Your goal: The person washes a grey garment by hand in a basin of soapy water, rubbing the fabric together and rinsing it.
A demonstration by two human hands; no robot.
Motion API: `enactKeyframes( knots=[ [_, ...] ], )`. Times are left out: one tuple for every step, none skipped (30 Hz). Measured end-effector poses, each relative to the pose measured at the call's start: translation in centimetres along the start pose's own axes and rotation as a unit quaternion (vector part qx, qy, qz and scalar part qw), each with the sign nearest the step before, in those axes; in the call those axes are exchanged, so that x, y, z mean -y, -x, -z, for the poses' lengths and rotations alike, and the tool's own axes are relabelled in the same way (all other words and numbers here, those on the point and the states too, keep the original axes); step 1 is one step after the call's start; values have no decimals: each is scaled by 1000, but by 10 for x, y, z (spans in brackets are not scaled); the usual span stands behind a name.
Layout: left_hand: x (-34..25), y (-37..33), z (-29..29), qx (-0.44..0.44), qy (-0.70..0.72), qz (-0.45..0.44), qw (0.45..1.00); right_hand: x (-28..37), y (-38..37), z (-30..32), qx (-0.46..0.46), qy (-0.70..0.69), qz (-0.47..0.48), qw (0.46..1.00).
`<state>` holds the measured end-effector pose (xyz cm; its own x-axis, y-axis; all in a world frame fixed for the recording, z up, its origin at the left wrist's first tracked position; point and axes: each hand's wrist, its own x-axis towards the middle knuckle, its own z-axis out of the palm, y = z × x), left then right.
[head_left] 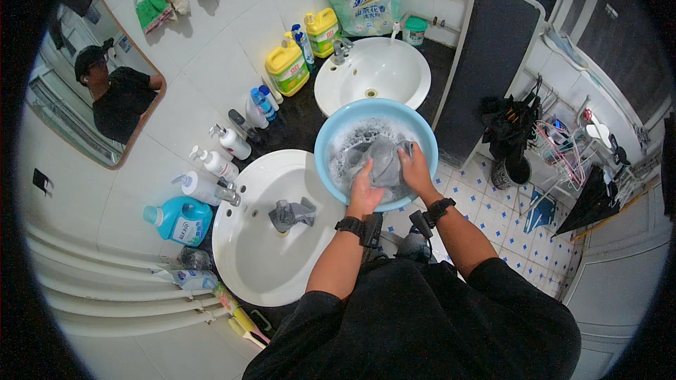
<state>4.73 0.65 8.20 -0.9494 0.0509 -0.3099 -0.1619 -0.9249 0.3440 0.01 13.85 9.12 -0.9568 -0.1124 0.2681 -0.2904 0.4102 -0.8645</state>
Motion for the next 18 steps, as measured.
enactKeyframes(
  knots=[
    [1, 0, 1, -3, -9, 4, 1000, 1, 1, 1, 0, 13, -5, 1000],
    [3, -1, 3, -7, -19, 9, 1000, 0, 1, 2, -1, 14, -7, 1000],
    [4, -3, 9, -7, -19, 11, 1000, 0, 2, 3, -8, 5, -5, 1000],
    [5, -8, 22, -12, -48, 9, 999, 1, 2, 3, -13, -4, -1, 1000],
    [6, -13, 36, -17, -77, 9, 997, 2, 2, 2, -13, -5, -2, 1000],
    [9, -18, 53, -17, -77, 10, 997, 1, 2, 3, -20, -16, -11, 1000],
    [11, -21, 73, 9, -331, -80, 940, 0, 2, 1, -25, -27, -20, 999],
    [12, -26, 87, 35, -559, -163, 812, -1, 2, 0, -24, -28, -20, 999],
    [12, -31, 89, 36, -558, -167, 812, 0, 1, -1, -29, -23, -13, 999],
    [12, -37, 91, 15, -377, -106, 920, 1, 1, -3, -34, -18, -7, 999],
    [11, -39, 94, 8, -279, -73, 957, 2, 1, -4, -33, -19, -4, 999],
    [12, -42, 92, -5, -177, -38, 983, -1, 0, -4, -31, -20, -3, 999],
    [16, -41, 82, 0, -123, -14, 992, -8, -1, 1, -34, -20, -7, 999],
    [19, -39, 72, 3, -69, 9, 998, -15, -2, 5, -39, -17, -11, 999],
    [13, -39, 83, 1, -69, -2, 998, -10, -2, 0, -36, -32, -6, 999],
    [8, -40, 95, 35, -274, -99, 956, -8, -3, -5, -34, -45, -2, 998],
    [4, -42, 105, 52, -373, -148, 915, -9, -6, -12, -28, -49, 4, 998],
    [5, -45, 106, 65, -463, -193, 863, -23, -11, -15, -46, -58, -11, 997]
  ],
)
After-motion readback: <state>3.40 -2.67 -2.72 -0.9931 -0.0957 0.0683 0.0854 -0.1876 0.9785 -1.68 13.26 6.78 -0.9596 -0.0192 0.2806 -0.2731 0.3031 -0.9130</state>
